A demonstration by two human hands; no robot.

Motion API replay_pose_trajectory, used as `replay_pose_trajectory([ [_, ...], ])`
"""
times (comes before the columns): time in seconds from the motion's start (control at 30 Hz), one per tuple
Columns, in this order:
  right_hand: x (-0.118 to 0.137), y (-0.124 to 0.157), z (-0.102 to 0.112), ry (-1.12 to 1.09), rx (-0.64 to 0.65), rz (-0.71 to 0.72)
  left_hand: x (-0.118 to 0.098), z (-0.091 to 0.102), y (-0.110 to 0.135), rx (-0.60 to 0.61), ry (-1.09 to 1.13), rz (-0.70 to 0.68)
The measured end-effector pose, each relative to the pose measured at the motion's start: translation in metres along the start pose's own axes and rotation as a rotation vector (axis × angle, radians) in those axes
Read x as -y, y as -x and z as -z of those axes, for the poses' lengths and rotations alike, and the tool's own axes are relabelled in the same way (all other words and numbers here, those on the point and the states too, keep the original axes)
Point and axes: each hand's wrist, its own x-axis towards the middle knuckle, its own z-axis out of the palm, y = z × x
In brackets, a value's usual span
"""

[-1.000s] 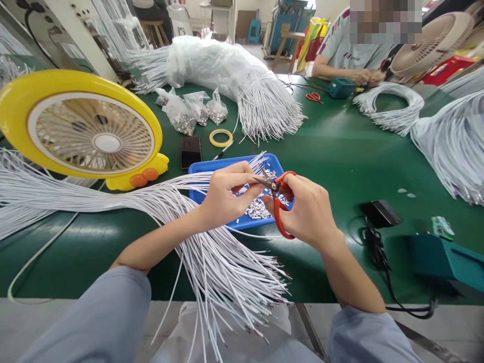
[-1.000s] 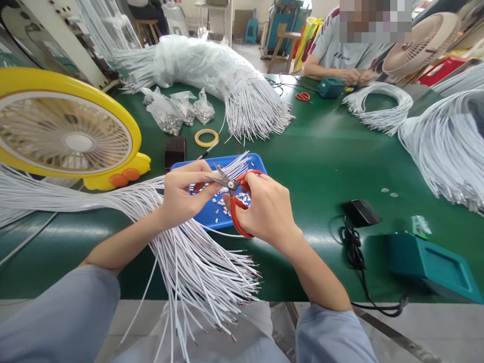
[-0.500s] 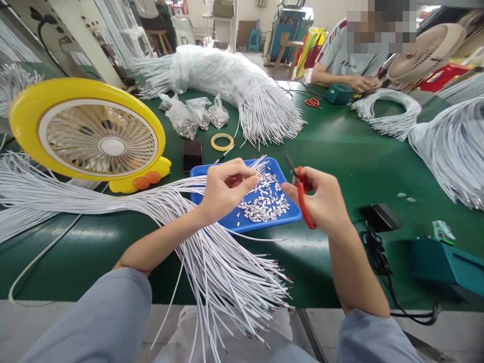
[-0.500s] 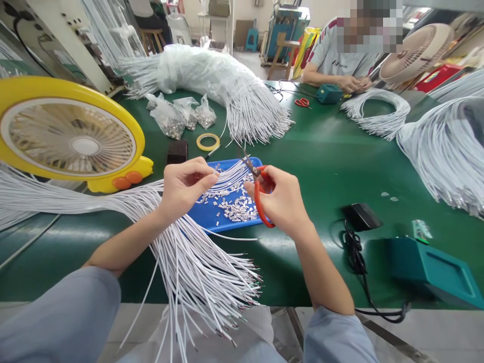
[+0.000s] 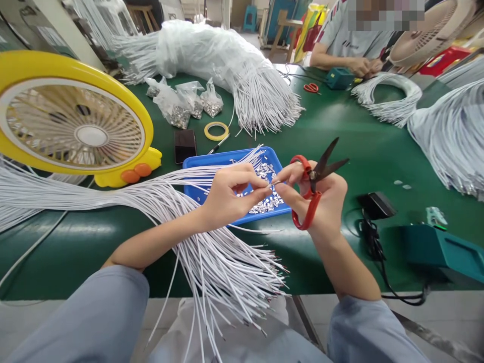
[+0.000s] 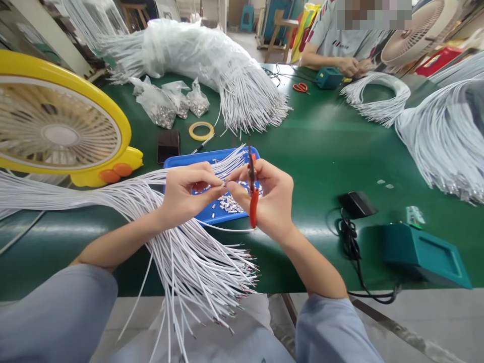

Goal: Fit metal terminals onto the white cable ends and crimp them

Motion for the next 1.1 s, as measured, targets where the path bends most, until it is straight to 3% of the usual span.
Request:
replay_pose_trajectory([
  [0.17,0.0018,0.0012,-0.0047,0.086,-0.068,0.026,0.0006,-0.0018,0.0007,-0.021,0.021,0.048],
  [0.4,-0.0047,0.0009,-0.0054,0.025,-0.072,0.018,0.001,-0.0012,-0.0013,0.036,0.161,0.197],
  [0.8,-0.0043,-0.003,0.0022,0.079,-0.011,0.093,0.007,0.0032,-0.0045,0.225,0.192,0.107],
  [0.97,-0.0036,-0.0026,0.0022,0.066,-0.124,0.047,0.0051,0.0025,-0.0059,0.098,0.157,0.158],
  [1.1,0.0,0.0029,-0.0013,0.027,-0.072,0.039,0.0058,0.0002,-0.0046,0.031,0.17,0.167],
])
